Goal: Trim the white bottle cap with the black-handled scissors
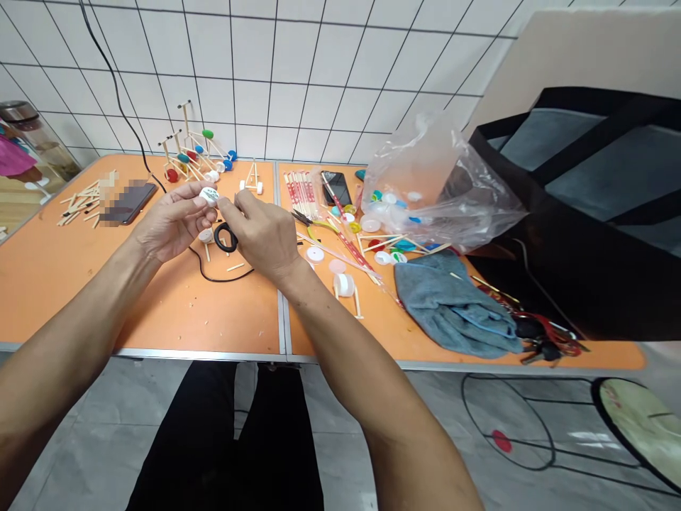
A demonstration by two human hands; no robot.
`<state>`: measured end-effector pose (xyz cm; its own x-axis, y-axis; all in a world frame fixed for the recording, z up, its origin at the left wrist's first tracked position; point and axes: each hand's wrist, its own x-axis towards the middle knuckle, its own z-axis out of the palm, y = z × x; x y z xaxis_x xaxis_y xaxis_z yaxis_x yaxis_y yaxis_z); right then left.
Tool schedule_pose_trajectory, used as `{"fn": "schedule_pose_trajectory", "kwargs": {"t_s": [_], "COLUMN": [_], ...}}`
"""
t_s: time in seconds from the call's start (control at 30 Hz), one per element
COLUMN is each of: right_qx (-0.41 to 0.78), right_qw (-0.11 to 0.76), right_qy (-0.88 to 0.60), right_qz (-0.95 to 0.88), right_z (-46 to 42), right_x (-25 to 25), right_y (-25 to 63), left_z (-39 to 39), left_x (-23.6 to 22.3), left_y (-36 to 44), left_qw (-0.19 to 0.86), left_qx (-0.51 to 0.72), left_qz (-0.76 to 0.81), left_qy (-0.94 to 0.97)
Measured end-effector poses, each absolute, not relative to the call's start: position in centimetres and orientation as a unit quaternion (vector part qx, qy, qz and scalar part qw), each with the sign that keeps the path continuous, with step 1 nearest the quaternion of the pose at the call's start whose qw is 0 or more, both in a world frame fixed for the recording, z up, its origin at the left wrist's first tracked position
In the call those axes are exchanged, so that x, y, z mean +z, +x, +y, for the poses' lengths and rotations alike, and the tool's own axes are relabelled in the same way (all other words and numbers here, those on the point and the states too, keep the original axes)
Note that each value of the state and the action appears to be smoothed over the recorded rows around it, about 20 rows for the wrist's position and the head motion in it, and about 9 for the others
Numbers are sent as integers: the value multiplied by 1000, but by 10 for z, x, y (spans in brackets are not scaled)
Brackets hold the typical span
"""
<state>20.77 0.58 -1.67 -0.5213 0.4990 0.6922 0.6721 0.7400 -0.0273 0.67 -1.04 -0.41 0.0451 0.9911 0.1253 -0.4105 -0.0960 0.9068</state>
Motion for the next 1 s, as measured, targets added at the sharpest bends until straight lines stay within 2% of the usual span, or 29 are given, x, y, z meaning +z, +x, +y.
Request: {"fn": "schedule_pose_trajectory", "kwargs": {"t_s": [0.2,0.5,0.63,0.77,0.87,1.0], "right_qx": [-73,-132,-107,21,215,445], "right_qw": [349,345,368,469,583,616], "right_qy": [-347,-347,-368,-376,-385,-381], "right_qz": [-867,-862,-847,-799,-682,-527], "right_z": [1,5,5,5,12,23], "right_x": [-13,-16,-16,-17,-15,-12], "right_y": [207,207,206,200,196,196], "left_z": [-11,-13,-11,-12,-13,-16], "left_x": [-2,-3,-6,-6,-7,-14], "left_y": [9,14,12,10,11,19], "left_qw": [578,565,571,581,591,590], "left_qx": [602,613,619,617,601,577], "left_qz": [347,352,343,342,342,352], "left_qy": [429,425,416,406,415,441]}}
